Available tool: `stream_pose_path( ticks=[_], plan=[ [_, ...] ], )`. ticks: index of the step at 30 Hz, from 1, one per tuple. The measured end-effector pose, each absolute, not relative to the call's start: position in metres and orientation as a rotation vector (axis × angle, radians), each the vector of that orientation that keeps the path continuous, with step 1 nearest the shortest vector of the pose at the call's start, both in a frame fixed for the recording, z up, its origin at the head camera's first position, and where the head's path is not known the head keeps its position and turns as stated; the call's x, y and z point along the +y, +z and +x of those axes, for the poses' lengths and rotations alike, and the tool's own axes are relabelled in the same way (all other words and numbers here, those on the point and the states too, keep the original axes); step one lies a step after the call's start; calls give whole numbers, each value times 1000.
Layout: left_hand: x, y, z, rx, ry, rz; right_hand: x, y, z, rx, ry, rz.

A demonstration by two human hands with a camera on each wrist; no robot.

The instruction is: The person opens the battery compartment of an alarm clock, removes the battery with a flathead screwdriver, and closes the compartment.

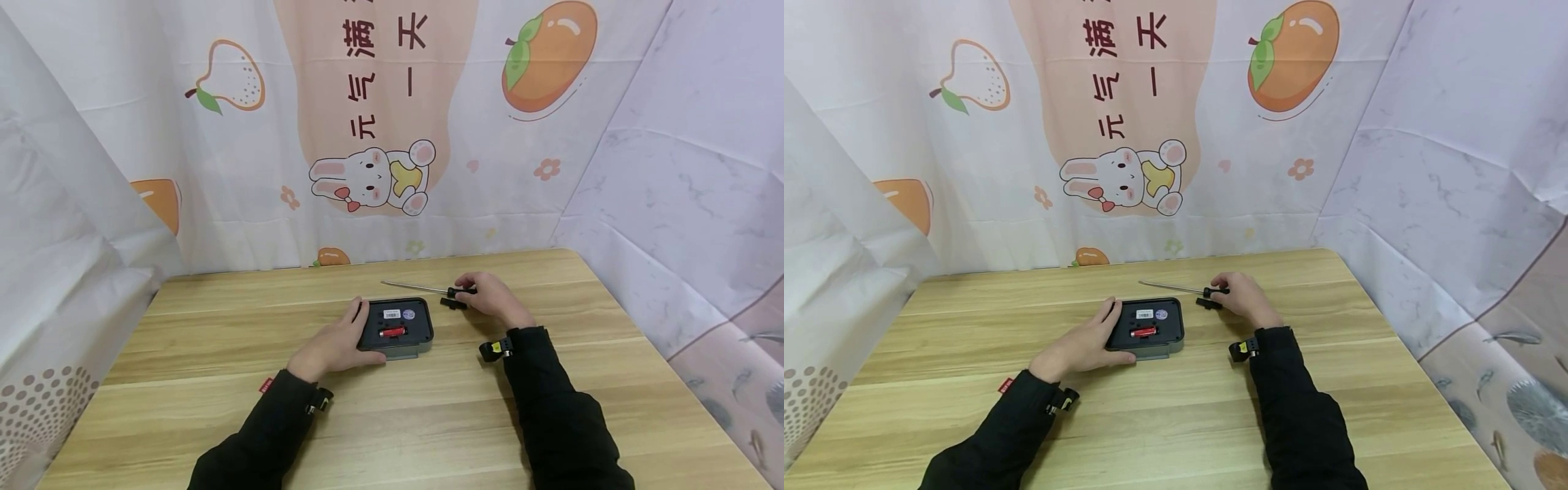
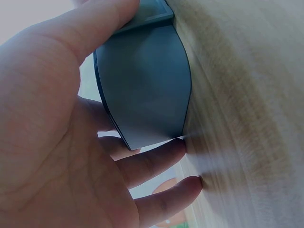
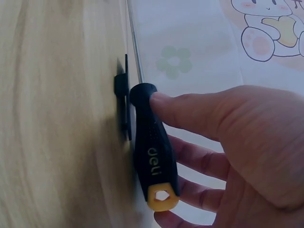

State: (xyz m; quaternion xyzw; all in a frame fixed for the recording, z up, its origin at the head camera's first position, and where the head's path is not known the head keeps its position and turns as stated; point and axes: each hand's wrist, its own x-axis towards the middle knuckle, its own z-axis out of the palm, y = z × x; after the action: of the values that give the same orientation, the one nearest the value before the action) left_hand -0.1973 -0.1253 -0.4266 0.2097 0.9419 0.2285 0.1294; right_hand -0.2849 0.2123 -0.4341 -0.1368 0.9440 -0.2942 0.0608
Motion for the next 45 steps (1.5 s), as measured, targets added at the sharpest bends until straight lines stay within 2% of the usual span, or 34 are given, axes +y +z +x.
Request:
stream_pose_path(
  ticks=[8, 12, 17, 25, 45],
  plan=[
    [-125, -424, -197, 2728, 662, 605, 206, -422, -284, 2933, -988, -502],
    [-125, -423, -196, 2722, 667, 601, 199, -416, -284, 2923, -1070, -636],
    [-125, -423, -197, 2720, 664, 600, 187, -412, -282, 2786, -1188, -840],
    [-126, -425, -199, 2719, 653, 604, 163, -417, -275, 2542, -1172, -941],
    [-128, -426, -200, 2716, 643, 625, 150, -431, -271, 2457, -1051, -824]
  ],
)
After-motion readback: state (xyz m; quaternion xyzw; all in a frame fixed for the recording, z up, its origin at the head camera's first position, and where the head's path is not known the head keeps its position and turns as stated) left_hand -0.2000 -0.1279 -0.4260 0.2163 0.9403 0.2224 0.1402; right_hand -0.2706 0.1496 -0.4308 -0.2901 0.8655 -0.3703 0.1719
